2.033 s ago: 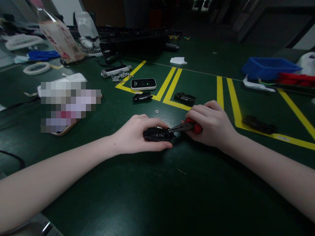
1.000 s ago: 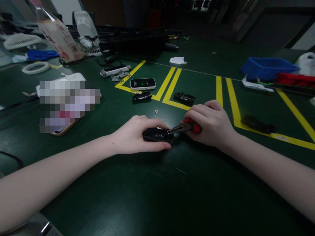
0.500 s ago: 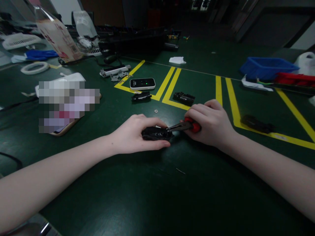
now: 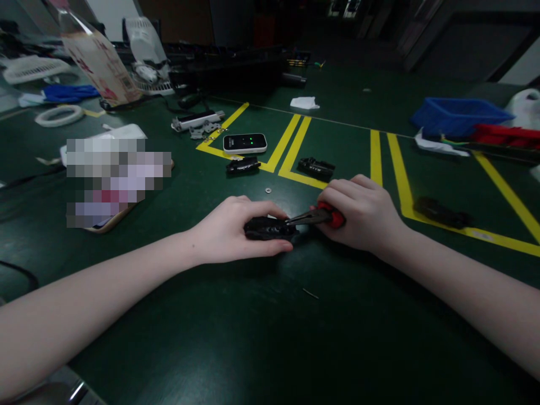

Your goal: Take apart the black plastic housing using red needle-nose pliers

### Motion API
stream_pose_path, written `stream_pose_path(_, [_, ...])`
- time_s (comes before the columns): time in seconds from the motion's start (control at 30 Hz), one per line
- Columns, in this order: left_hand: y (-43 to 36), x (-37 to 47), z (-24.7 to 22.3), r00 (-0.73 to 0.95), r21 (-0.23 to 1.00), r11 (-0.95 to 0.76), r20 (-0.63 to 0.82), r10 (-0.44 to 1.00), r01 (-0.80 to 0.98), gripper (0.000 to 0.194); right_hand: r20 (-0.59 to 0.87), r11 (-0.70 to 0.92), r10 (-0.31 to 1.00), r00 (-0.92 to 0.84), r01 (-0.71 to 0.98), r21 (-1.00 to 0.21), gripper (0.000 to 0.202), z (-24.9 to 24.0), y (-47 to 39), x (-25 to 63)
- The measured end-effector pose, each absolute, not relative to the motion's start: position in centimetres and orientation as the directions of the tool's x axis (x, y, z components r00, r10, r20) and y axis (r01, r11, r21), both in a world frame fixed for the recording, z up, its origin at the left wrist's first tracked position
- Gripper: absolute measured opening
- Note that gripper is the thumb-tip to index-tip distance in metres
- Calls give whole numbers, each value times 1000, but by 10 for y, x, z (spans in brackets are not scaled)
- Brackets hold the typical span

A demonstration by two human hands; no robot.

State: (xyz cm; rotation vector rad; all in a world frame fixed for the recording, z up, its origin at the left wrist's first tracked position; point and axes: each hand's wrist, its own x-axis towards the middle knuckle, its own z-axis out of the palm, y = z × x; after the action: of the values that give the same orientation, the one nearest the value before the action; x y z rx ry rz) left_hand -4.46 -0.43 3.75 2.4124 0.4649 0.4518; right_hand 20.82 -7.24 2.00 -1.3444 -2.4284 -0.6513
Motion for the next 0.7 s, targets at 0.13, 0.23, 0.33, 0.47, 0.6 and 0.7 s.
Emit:
stream_pose_path(0.13, [-6,-45,38,878,625,-744,193,439,234,31,438,462,741,-509,860,217,13,20,-72,208])
stream_pose_path(0.23, [-6,-45,37,875,612,-750,188,445,250,32,424,468,759,-494,867,173,13,18,-71,209])
stream_pose_path(0.33, [-7,-45,36,881,609,-751,173,441,257,33,406,465,786,-467,878,110,13,15,-70,210])
stream_pose_path(0.47, [-7,-44,35,878,602,-753,169,447,267,36,377,448,824,-422,894,23,11,14,-69,209])
stream_pose_path(0.6, [-8,-44,36,875,597,-757,180,450,266,37,358,448,841,-406,893,-38,10,14,-68,210])
stream_pose_path(0.7, [-6,-44,38,876,602,-758,192,442,250,34,352,455,845,-402,887,-81,11,13,-67,211])
